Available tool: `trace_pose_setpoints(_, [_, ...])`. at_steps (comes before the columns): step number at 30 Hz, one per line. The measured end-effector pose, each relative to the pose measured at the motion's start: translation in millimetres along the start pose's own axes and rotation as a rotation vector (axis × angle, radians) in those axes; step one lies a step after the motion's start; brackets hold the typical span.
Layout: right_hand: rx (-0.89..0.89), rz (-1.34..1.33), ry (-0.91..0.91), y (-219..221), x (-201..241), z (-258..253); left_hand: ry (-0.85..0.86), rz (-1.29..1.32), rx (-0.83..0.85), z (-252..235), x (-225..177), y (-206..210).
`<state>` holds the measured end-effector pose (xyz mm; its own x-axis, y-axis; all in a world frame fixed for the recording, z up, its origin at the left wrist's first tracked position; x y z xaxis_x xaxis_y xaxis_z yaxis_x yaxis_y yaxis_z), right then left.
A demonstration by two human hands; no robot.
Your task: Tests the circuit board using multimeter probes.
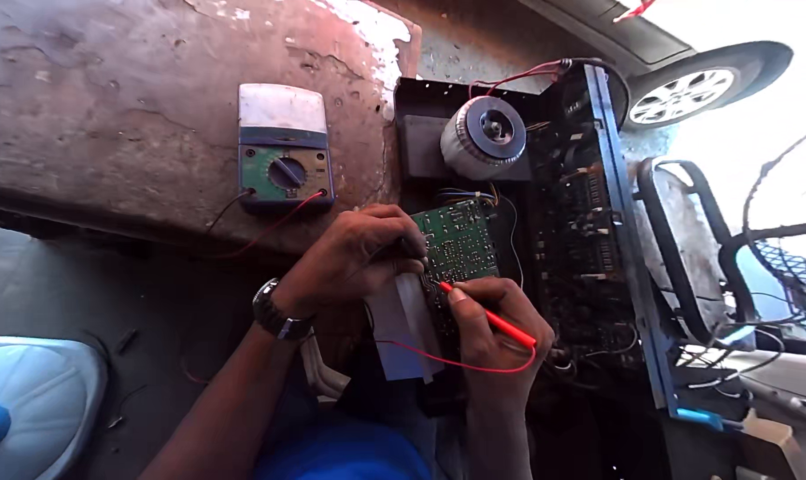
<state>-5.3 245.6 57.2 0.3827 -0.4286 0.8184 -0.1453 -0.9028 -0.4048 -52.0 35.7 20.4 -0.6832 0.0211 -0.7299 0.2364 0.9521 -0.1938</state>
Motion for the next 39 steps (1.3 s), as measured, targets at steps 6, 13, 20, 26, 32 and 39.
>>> trace_pose_setpoints(6, [-0.012, 0.004, 0.011, 1.1, -0.4, 1.0, -0.005, -0.025, -0.001, -2.8, 3.6, 0.3])
trace_pose_setpoints(13, [-0.021, -0.020, 0.023, 2.9, 1.5, 0.8, 0.002, -0.028, -0.001, -1.5, 2.7, -2.4])
trace_pose_setpoints(20, [0.024, 0.002, -0.020, 1.5, 2.6, -0.3, 0.016, -0.068, -0.031, -6.0, -2.0, 0.7])
trace_pose_setpoints(26, [0.083, 0.009, -0.033, 2.4, 3.8, -2.1, 0.050, 0.003, -0.032, -7.4, 3.3, -0.7])
trace_pose_setpoints(32, [0.069, -0.040, -0.019, 1.2, -1.2, -2.5, 0.078, 0.002, -0.029, -9.6, 3.1, -1.2])
trace_pose_setpoints(39, [0.070, -0.043, -0.020, 0.7, -0.5, -2.6, 0.085, 0.001, -0.028, -9.6, 3.8, -0.9])
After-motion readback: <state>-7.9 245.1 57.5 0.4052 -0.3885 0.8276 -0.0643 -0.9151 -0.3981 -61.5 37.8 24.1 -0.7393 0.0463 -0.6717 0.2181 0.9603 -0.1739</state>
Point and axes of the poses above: each hand's wrist, its own z-axis away from the middle knuckle, its own y-axis out of the palm, x = y × z, the point moved 2 cm from there along -z, towards the middle knuckle, and after that the axes turned 5 degrees about y, right-handed, at the moved point
